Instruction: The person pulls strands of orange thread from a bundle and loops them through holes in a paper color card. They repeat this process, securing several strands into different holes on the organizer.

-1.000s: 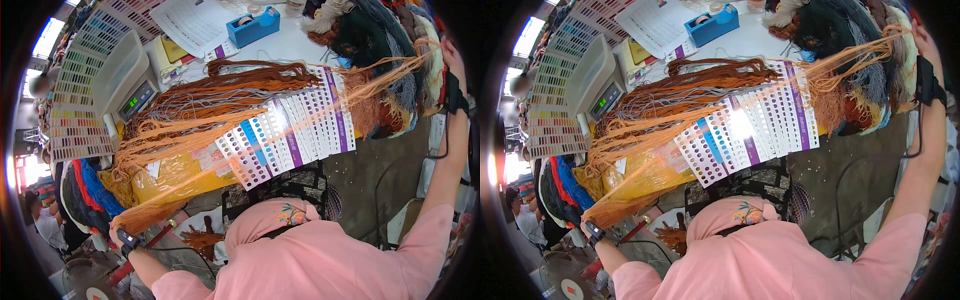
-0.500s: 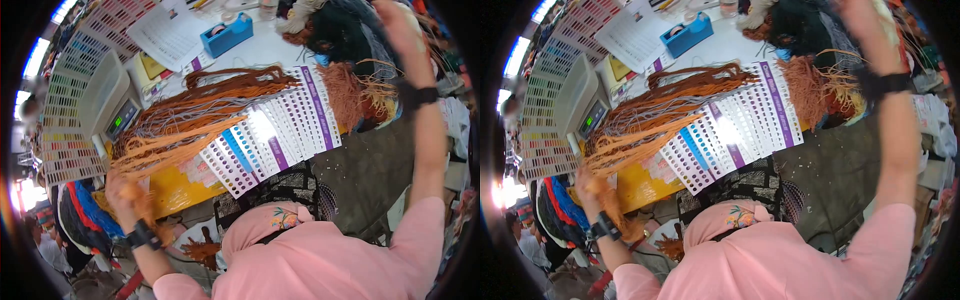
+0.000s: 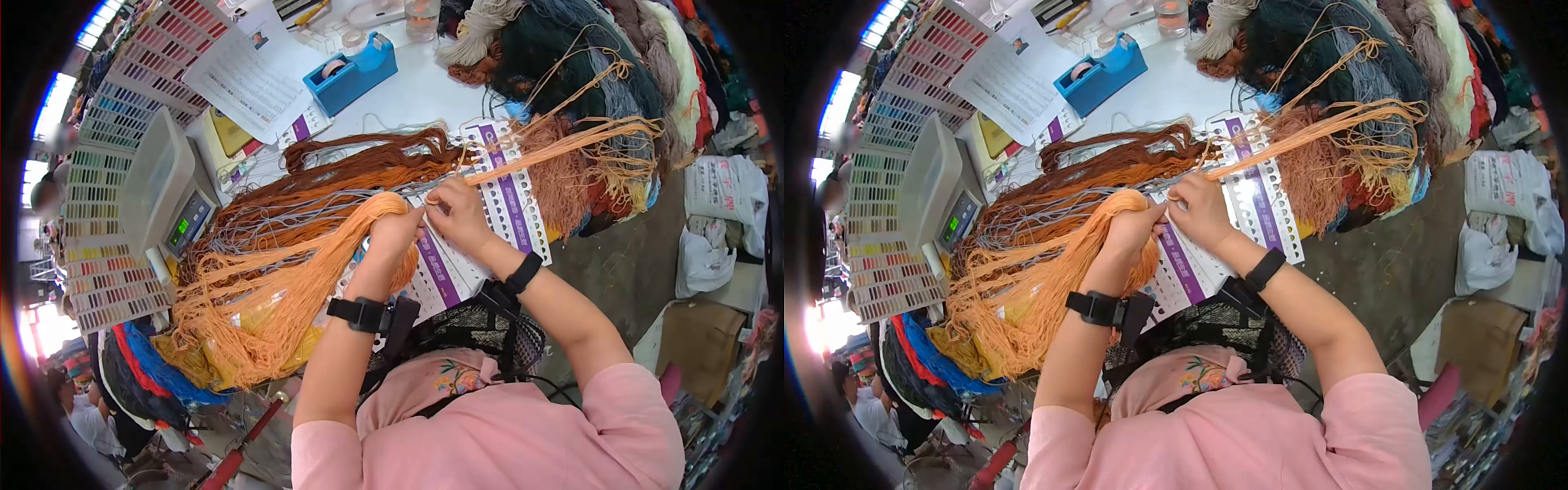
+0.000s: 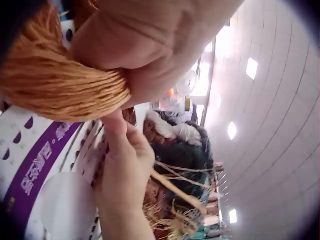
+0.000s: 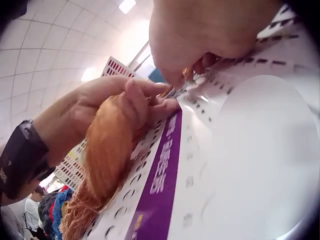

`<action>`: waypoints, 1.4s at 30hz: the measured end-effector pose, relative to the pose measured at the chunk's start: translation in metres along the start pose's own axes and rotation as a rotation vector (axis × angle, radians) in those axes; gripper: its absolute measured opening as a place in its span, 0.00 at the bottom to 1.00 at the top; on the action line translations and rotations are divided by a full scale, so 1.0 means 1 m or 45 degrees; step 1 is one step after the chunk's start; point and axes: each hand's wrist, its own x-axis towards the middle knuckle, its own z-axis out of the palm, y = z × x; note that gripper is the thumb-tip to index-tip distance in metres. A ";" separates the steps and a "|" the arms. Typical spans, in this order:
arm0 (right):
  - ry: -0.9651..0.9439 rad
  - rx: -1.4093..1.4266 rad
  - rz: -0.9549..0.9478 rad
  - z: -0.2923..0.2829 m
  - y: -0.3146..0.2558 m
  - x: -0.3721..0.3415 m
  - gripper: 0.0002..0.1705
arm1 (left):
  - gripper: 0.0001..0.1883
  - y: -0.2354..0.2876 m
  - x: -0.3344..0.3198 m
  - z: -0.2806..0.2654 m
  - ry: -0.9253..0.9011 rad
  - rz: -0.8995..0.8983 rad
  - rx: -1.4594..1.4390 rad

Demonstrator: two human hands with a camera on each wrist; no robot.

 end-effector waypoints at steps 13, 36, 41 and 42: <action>-0.305 0.017 -0.103 -0.001 -0.030 -0.011 0.24 | 0.02 -0.002 -0.018 -0.020 0.061 0.118 -0.244; -0.162 0.376 0.112 0.004 -0.019 -0.008 0.08 | 0.17 0.016 -0.048 -0.053 -0.474 0.011 -0.740; -0.162 0.342 0.095 0.007 -0.015 -0.007 0.11 | 0.10 0.009 -0.029 -0.024 -0.122 0.197 0.120; -0.183 0.233 0.062 0.008 -0.018 -0.008 0.13 | 0.10 0.014 -0.034 -0.033 -0.035 0.203 0.039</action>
